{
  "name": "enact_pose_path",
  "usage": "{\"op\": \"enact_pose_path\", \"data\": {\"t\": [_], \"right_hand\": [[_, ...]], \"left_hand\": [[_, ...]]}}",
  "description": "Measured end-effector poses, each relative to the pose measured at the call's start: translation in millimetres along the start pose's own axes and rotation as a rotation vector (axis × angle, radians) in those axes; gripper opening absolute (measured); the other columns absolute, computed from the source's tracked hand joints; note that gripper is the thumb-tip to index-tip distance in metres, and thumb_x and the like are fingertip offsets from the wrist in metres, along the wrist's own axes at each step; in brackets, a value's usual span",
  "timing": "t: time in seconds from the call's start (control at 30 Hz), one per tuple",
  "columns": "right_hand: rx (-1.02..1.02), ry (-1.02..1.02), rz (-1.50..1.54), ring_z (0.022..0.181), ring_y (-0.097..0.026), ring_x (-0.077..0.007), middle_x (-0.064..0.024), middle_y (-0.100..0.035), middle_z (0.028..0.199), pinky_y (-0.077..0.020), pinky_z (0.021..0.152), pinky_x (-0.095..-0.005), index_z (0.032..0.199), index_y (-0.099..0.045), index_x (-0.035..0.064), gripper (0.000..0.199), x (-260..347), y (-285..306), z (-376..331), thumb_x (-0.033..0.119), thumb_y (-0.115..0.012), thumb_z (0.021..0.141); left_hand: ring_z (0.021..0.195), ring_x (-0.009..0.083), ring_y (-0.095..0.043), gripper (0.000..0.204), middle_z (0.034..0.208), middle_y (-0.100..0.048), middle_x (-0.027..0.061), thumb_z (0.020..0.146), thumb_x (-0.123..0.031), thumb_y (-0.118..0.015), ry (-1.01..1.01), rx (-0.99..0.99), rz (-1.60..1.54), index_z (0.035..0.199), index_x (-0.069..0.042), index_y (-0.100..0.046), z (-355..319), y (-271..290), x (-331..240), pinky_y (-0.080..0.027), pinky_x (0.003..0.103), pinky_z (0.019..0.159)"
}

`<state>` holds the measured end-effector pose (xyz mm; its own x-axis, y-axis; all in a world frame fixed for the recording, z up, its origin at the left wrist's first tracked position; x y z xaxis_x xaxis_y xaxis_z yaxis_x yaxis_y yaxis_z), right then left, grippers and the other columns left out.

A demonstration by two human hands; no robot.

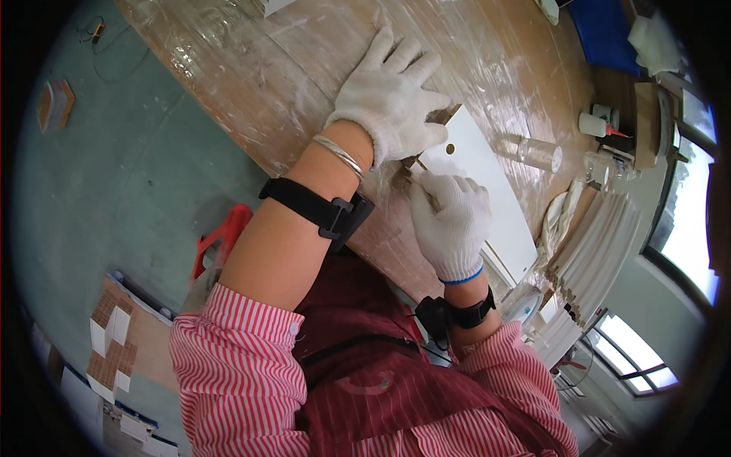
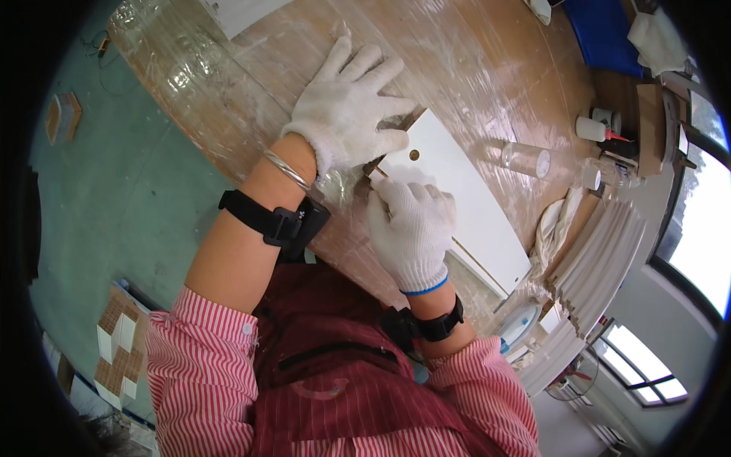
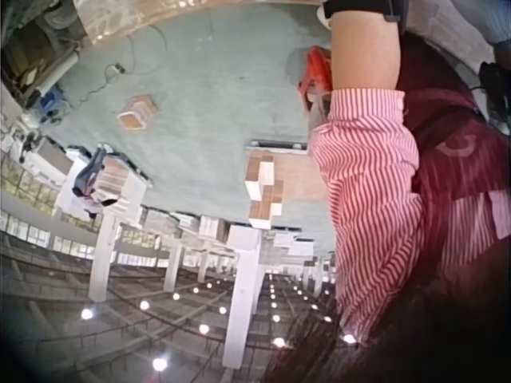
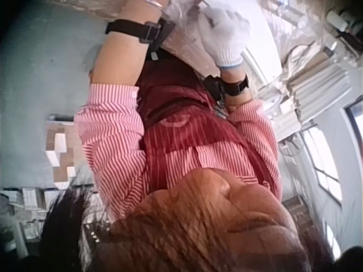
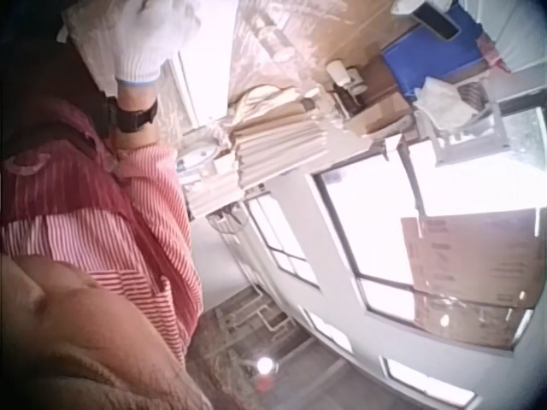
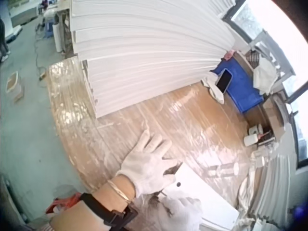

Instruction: Applying glue or sealant to the edges of white furniture panels and wiping them.

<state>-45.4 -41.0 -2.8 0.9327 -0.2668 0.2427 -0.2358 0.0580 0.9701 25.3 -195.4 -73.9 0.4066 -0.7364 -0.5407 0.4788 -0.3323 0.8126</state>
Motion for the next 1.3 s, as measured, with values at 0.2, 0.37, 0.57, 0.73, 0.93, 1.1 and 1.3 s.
{"op": "enact_pose_path", "data": {"t": [0.2,0.37,0.57,0.73,0.93,1.1,1.3], "right_hand": [[0.005,0.038,0.004,0.076,-0.067,-0.0314,-0.0093,-0.070,0.078,-0.0470,0.074,-0.0431,0.088,-0.076,0.0121,0.005,-2.6,-9.4,0.2,0.014,-0.076,0.083],[-0.036,0.041,0.058,0.072,-0.065,-0.0308,-0.0077,-0.069,0.076,-0.0453,0.070,-0.0429,0.086,-0.075,0.0129,0.005,-4.3,-9.6,-2.9,0.014,-0.077,0.082],[-0.099,0.044,0.090,0.075,-0.067,-0.0293,-0.0074,-0.070,0.078,-0.0480,0.072,-0.0407,0.086,-0.075,0.0125,0.007,-6.8,-5.7,1.0,0.013,-0.078,0.081],[-0.034,0.003,0.123,0.077,-0.068,-0.0303,-0.0079,-0.071,0.080,-0.0489,0.073,-0.0417,0.086,-0.075,0.0116,0.007,-6.6,-5.6,0.8,0.012,-0.078,0.080],[-0.090,0.010,0.127,0.077,-0.068,-0.0315,-0.0082,-0.070,0.079,-0.0489,0.074,-0.0418,0.086,-0.075,0.0117,0.007,-7.3,-7.5,1.0,0.013,-0.077,0.080],[-0.035,-0.019,0.155,0.077,-0.068,-0.0318,-0.0087,-0.071,0.079,-0.0489,0.075,-0.0419,0.086,-0.075,0.0111,0.006,-6.3,-9.7,1.2,0.014,-0.077,0.081],[-0.025,-0.049,0.154,0.078,-0.068,-0.0320,-0.0097,-0.070,0.077,-0.0491,0.074,-0.0428,0.086,-0.074,0.0101,0.007,-6.9,-9.1,-0.2,0.013,-0.078,0.081]], "left_hand": [[0.141,0.0274,-0.041,0.041,0.144,-0.057,0.0068,0.086,-0.051,-0.066,0.010,-0.003,-0.005,0.115,-0.027,-0.080,0.7,0.4,-0.4,-0.012,0.055,0.130],[0.139,0.0269,-0.042,0.039,0.142,-0.058,0.0057,0.085,-0.049,-0.066,0.001,-0.018,-0.034,0.113,-0.026,-0.081,0.4,1.8,1.9,-0.013,0.053,0.129],[0.138,0.0271,-0.041,0.038,0.141,-0.058,0.0053,0.084,-0.049,-0.066,-0.008,-0.062,-0.082,0.109,-0.025,-0.081,0.0,0.4,2.7,-0.014,0.053,0.129],[0.138,0.0279,-0.042,0.039,0.141,-0.059,0.0058,0.084,-0.050,-0.067,-0.008,-0.060,-0.051,0.108,-0.024,-0.082,0.4,-1.3,2.2,-0.015,0.053,0.129],[0.138,0.0285,-0.043,0.039,0.139,-0.060,0.0070,0.084,-0.049,-0.066,-0.012,-0.068,-0.045,0.109,-0.023,-0.082,0.7,-0.4,2.7,-0.016,0.054,0.128],[0.138,0.0279,-0.043,0.040,0.140,-0.059,0.0064,0.084,-0.048,-0.066,0.000,-0.016,-0.055,0.110,-0.023,-0.081,1.0,1.3,1.6,-0.015,0.055,0.129],[0.140,0.0283,-0.041,0.041,0.142,-0.058,0.0063,0.084,-0.049,-0.066,0.000,-0.023,-0.041,0.110,-0.023,-0.081,0.7,1.5,1.5,-0.014,0.055,0.129]]}}
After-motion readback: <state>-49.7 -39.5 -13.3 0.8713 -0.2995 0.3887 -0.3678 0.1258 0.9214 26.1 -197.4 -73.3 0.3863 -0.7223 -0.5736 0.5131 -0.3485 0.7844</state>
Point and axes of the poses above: each hand's wrist, its own z-axis towards the middle knuckle, its own y-axis out of the back of the hand, x = y × z, the point moved 1 cm from there along z, towards the middle knuckle
